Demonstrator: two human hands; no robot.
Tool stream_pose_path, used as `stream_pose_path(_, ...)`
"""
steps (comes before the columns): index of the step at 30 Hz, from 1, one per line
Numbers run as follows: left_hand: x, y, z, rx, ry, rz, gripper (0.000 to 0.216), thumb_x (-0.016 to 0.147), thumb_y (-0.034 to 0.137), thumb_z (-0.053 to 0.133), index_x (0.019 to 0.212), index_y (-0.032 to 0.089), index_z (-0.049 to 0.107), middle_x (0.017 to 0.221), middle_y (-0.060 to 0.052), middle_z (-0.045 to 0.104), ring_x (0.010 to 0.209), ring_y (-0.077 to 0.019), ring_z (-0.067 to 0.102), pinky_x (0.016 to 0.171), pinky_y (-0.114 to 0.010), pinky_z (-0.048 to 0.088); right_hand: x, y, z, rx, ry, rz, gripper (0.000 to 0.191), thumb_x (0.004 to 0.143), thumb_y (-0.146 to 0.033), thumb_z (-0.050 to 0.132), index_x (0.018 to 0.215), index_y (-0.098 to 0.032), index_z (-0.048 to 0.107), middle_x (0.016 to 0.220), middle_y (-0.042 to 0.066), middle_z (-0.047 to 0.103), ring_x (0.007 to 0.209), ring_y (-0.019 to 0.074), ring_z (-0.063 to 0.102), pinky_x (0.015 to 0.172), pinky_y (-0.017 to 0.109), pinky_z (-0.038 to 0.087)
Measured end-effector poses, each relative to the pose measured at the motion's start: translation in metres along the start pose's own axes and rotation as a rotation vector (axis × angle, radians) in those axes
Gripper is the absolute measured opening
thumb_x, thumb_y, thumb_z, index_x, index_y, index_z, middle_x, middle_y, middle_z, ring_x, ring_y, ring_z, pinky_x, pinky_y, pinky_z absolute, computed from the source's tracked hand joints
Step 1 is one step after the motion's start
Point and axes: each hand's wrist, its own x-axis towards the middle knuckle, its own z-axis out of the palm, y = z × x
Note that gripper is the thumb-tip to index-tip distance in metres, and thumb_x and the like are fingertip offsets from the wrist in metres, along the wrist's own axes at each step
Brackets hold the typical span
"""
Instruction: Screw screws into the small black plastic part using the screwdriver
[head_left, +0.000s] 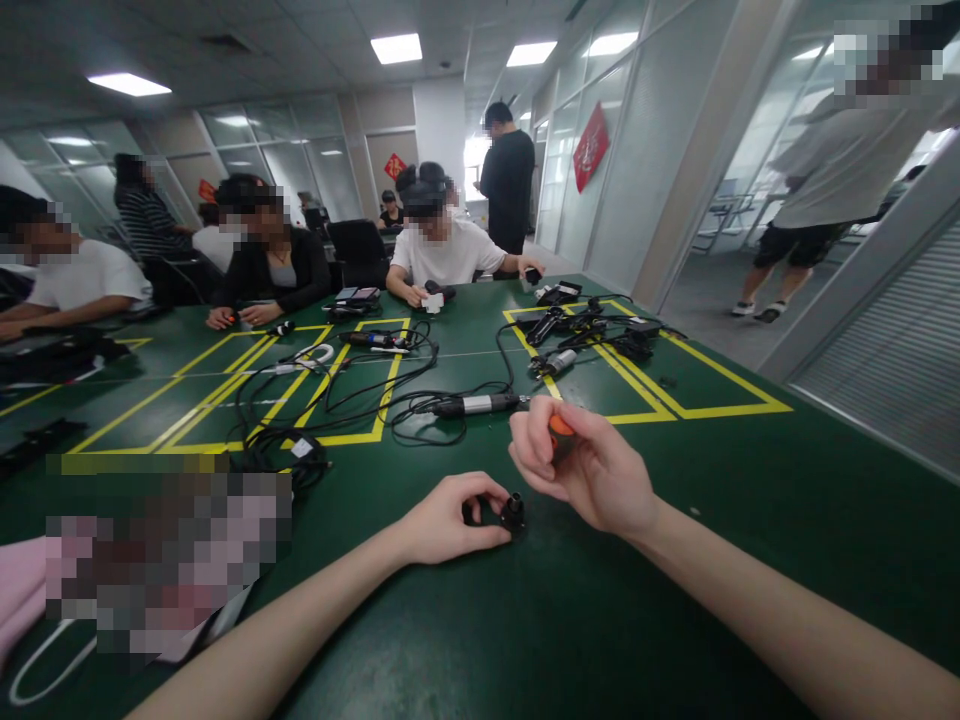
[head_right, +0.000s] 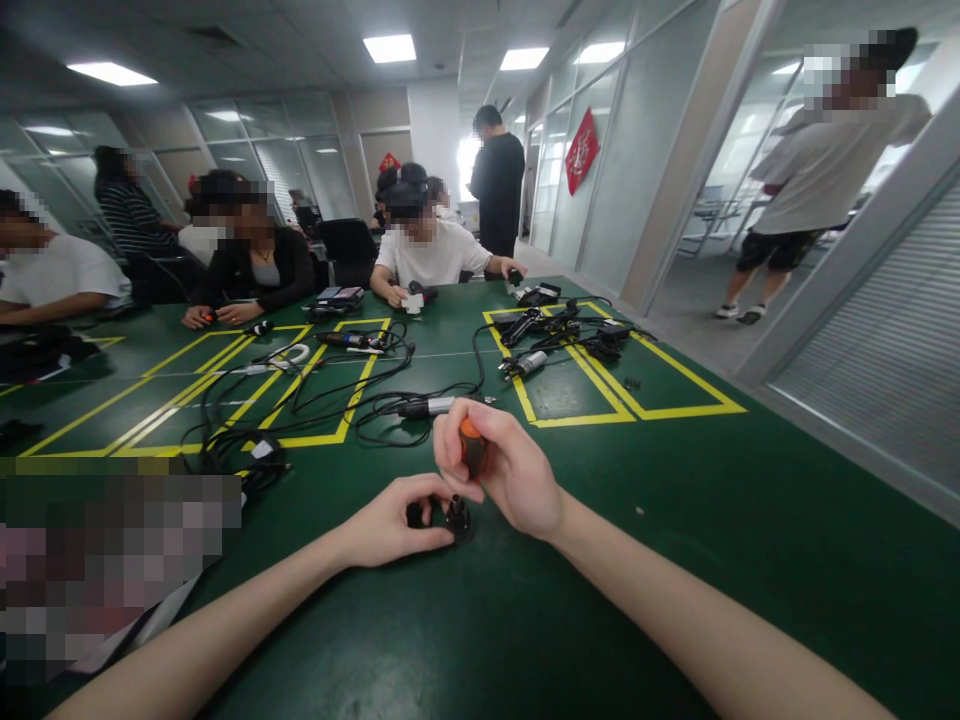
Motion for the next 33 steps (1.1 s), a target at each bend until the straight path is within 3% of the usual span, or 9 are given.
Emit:
stream_pose_path(6,0.001,0.0,0.0,0.005,0.0,0.0,0.035,0.078,0.027,0.078,0.109,0.012,0.074,0.096,-0.004,0.069,0.076,-0.0121,0.056,0.068,-0.023,0.047,-0.002,0.001,0.001,0.075,-0.026,0.044,0.037,0.099,-0.045,0.053,0.074,-0.018,0.054,0.056,-0.007,0.034,0.047,0.0069,0.023,0.042,0.018,0.018)
stream_pose_path(10,0.001,0.0,0.001,-0.003,0.009,-0.01,0.035,0.077,0.027,0.079,0.109,0.013,0.074,0.096,-0.004,0.069,0.074,-0.0116,0.056,0.068,-0.024,0.048,-0.003,-0.001,0.004,0.067,-0.019,0.049,0.028,0.096,-0.046,0.059,0.085,-0.022,0.05,0.056,-0.009,0.037,0.046,0.0069,0.021,0.043,0.017,0.017)
stream_pose_path(16,0.001,0.004,0.0,0.009,-0.017,0.01,0.035,0.079,0.025,0.077,0.113,0.015,0.076,0.104,-0.007,0.072,0.082,-0.0139,0.059,0.072,-0.024,0.048,-0.005,-0.002,0.006,-0.028,0.023,0.017,0.025,0.098,-0.042,0.056,0.085,-0.021,0.053,0.057,-0.007,0.047,0.044,0.0081,0.03,0.041,0.018,0.025)
stream_pose_path(20,0.001,0.007,-0.001,0.011,-0.02,0.015,0.035,0.081,0.027,0.076,0.113,0.015,0.075,0.105,-0.008,0.073,0.085,-0.0155,0.061,0.073,-0.025,0.048,-0.004,-0.002,0.008,-0.073,0.043,-0.001,0.037,0.099,-0.043,0.054,0.073,-0.018,0.058,0.062,-0.002,0.051,0.046,0.0091,0.039,0.041,0.022,0.028)
stream_pose_path(24,0.001,0.007,-0.001,0.011,-0.01,-0.002,0.035,0.079,0.028,0.077,0.111,0.014,0.074,0.1,-0.006,0.071,0.083,-0.0152,0.06,0.072,-0.025,0.048,-0.004,-0.002,0.01,-0.014,0.05,0.032,0.044,0.1,-0.048,0.053,0.068,-0.018,0.056,0.057,-0.005,0.039,0.046,0.0082,0.027,0.041,0.022,0.019)
stream_pose_path(28,0.001,0.006,-0.001,0.028,-0.008,-0.016,0.035,0.079,0.028,0.077,0.111,0.013,0.073,0.097,-0.005,0.07,0.078,-0.0137,0.058,0.07,-0.024,0.048,-0.004,-0.003,0.008,0.027,0.0,0.061,0.036,0.097,-0.052,0.053,0.08,-0.021,0.052,0.054,-0.008,0.034,0.045,0.0081,0.019,0.043,0.021,0.016)
stream_pose_path(33,0.0,0.006,-0.002,0.016,-0.021,0.011,0.034,0.081,0.028,0.076,0.112,0.014,0.073,0.103,-0.007,0.071,0.086,-0.0159,0.061,0.072,-0.025,0.048,-0.002,-0.004,0.007,-0.046,0.05,0.02,0.026,0.096,-0.044,0.056,0.085,-0.022,0.05,0.059,-0.007,0.045,0.044,0.0077,0.028,0.044,0.021,0.021)
